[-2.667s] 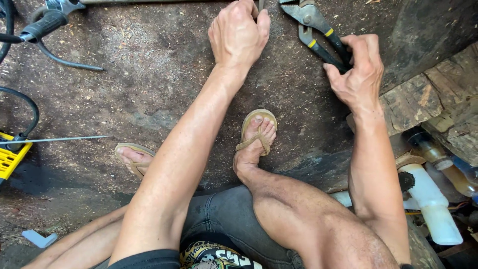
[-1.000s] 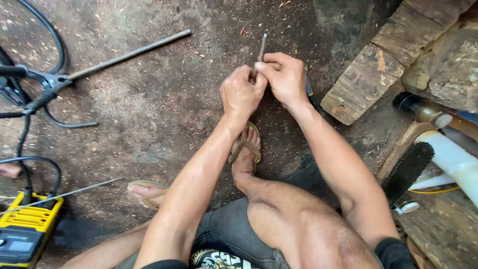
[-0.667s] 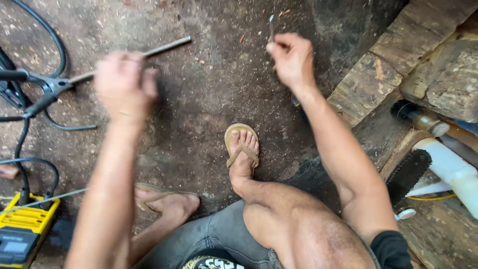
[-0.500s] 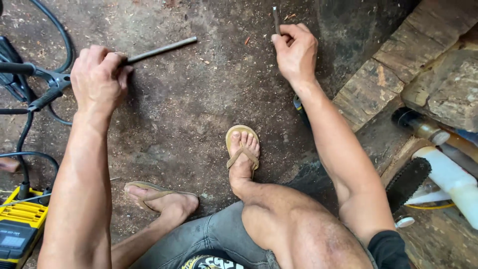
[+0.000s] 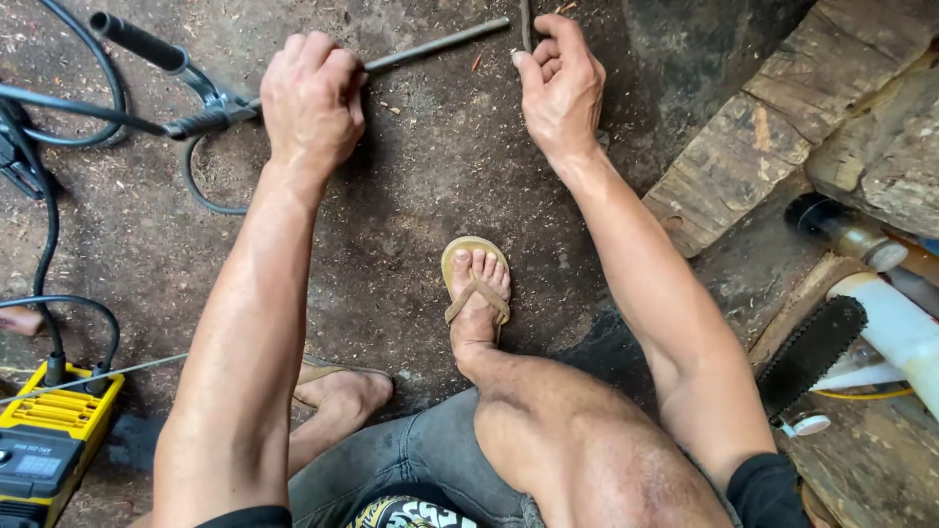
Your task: The person is preparing and positioning metal rods and components for welding or assembly on a workshop floor.
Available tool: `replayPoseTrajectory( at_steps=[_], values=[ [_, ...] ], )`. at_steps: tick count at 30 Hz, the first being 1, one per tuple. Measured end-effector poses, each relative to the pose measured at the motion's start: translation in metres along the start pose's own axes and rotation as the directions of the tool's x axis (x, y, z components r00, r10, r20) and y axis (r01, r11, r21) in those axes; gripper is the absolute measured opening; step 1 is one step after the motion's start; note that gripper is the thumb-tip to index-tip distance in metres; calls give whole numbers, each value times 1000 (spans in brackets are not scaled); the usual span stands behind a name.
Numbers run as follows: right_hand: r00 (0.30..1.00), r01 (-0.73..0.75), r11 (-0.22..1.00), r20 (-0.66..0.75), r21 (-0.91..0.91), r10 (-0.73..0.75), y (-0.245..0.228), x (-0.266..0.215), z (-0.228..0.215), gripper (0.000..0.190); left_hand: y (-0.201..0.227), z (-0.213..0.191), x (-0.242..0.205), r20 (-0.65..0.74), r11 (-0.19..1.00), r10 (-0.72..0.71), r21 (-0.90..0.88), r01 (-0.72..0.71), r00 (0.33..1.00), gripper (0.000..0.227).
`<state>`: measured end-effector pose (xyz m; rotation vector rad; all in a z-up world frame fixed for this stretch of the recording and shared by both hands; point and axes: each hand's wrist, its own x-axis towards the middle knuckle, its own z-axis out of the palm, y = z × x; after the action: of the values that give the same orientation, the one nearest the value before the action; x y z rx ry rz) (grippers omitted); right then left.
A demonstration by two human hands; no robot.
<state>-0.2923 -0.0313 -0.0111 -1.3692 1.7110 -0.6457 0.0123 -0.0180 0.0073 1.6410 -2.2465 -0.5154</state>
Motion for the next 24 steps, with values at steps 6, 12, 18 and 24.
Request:
replayPoseTrajectory(
  at_steps=[6,12,18,24],
  values=[
    [978,208,978,16,-13,-208,12,5,-1,24,9,0,-3,55,999,-7,-34,9,998,10],
    [974,223,974,39,-45,-221,6,-1,-5,28,13,-3,-4,35,994,-70,-81,72,997,11],
    [974,225,971,55,-81,-221,7,0,-5,29,15,-6,-4,28,993,-81,-88,84,996,14],
    [993,112,993,38,-43,-110,6,0,1,23,15,-2,-7,-8,988,-105,-117,104,994,11]
  ],
)
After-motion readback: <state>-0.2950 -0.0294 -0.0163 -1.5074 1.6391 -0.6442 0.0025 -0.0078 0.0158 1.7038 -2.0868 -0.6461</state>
